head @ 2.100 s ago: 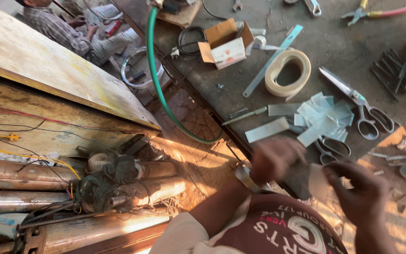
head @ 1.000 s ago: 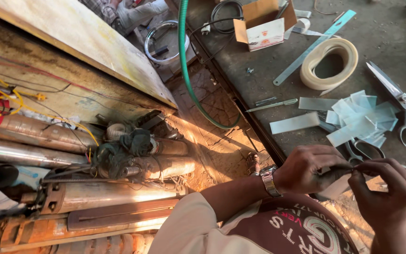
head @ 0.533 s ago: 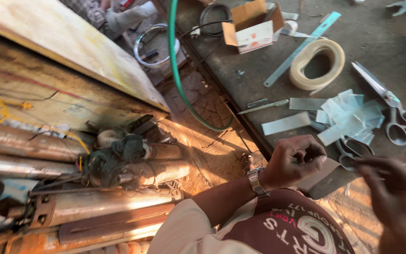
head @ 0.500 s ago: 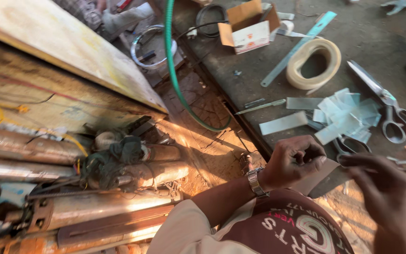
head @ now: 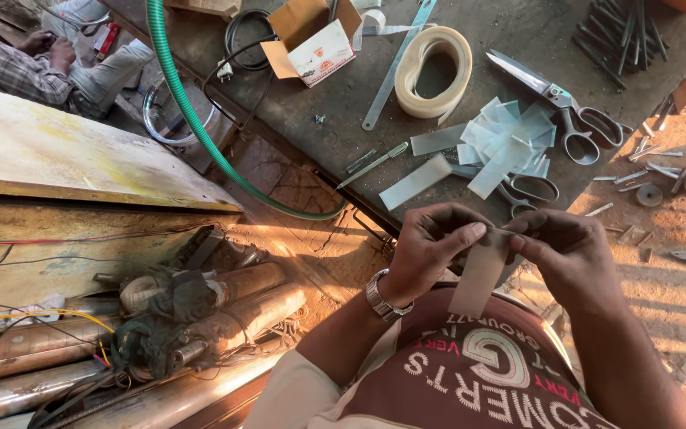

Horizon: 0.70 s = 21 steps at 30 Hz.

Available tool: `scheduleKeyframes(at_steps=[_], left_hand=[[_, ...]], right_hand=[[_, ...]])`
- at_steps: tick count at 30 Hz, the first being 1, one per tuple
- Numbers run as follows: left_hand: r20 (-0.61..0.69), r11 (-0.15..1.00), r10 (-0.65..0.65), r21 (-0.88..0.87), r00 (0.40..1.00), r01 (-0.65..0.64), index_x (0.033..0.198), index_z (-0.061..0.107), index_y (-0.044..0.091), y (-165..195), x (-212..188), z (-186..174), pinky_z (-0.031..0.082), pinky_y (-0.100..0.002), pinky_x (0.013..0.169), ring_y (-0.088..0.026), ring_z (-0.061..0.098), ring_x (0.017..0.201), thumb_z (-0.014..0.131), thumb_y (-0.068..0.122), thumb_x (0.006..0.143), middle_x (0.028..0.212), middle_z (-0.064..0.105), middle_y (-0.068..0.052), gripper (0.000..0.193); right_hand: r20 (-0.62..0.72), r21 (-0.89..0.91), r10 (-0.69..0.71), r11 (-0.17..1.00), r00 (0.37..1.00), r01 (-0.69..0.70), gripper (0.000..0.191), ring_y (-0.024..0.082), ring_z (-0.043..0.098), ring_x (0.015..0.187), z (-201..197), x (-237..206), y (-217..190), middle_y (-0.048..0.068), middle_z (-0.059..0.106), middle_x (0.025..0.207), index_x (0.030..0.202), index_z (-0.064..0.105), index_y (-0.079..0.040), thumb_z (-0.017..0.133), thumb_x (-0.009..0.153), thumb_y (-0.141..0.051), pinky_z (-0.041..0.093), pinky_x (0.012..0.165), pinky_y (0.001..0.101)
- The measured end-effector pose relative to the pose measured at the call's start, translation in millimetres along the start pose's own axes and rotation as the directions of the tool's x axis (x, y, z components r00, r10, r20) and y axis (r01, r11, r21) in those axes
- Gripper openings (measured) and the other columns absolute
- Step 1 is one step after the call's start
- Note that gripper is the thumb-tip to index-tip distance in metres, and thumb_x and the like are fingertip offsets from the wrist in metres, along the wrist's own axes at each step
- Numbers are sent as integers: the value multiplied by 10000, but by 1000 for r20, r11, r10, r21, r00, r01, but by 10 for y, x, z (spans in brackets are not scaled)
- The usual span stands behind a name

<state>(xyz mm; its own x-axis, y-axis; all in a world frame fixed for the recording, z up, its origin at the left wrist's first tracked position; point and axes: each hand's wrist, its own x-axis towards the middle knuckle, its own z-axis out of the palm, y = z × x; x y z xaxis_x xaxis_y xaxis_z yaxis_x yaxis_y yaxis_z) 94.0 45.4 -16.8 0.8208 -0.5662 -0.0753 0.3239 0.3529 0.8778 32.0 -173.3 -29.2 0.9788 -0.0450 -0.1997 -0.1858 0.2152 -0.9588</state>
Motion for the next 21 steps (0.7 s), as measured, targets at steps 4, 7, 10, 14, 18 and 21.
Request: scheduleKeyframes(at_steps=[4, 7, 10, 14, 18, 21], left_hand=[[15, 999, 36, 29, 999, -36, 1141, 720, -10, 13, 26, 19, 514, -190, 673, -37, 638, 782, 709, 129, 1032, 975, 740, -51, 177], [34, 989, 81, 120, 996, -84, 1147, 710, -2, -3, 35, 33, 607, -220, 791, -69, 718, 896, 732, 137, 987, 1033, 757, -63, 213], [8, 977, 84, 195, 996, -84, 1118, 724, -15, -44, 16, 74, 585, -206, 747, -63, 701, 854, 751, 128, 977, 984, 757, -69, 203], [-42, 987, 47, 155, 998, -40, 1082, 735, -20, -110, -4, 85, 563, -201, 714, -55, 687, 823, 749, 115, 1003, 939, 757, -70, 157], [-36, 986, 73, 150, 997, -67, 1083, 725, -9, -156, 2, 75, 573, -183, 730, -41, 697, 842, 737, 112, 998, 956, 756, -56, 148], [19, 934, 173, 316, 985, -170, 1045, 728, 34, -158, 48, 84, 474, -145, 547, -15, 657, 705, 738, 136, 979, 920, 748, -29, 122]], right_hand=[[-34, -10, 4, 1000, 999, -4, 163, 184, 704, 821, -23, -15, 9, 126, 742, 899, 1041, 724, 67, 729, 913, -32, 589, 760, 319], [-81, -73, 25, 997, 996, -31, 173, 178, 706, 818, -30, -25, 5, 126, 749, 904, 1038, 726, 56, 738, 896, -42, 588, 758, 314], [-80, -84, 22, 996, 997, -29, 168, 173, 708, 819, -16, -34, -22, 127, 752, 908, 1038, 730, 51, 741, 901, -46, 595, 759, 311], [-51, 2, 0, 1000, 999, 0, 193, 171, 722, 831, 29, -32, -78, 122, 755, 923, 1052, 718, 46, 749, 873, -21, 616, 769, 311], [-47, -65, 4, 998, 999, -7, 231, 167, 735, 850, 52, -21, -113, 112, 769, 941, 1088, 728, 26, 742, 859, -8, 621, 779, 309], [-79, -180, -5, 984, 997, -9, 178, 164, 724, 846, 57, -5, -90, 106, 767, 936, 1049, 748, 22, 746, 873, -3, 611, 768, 303]])
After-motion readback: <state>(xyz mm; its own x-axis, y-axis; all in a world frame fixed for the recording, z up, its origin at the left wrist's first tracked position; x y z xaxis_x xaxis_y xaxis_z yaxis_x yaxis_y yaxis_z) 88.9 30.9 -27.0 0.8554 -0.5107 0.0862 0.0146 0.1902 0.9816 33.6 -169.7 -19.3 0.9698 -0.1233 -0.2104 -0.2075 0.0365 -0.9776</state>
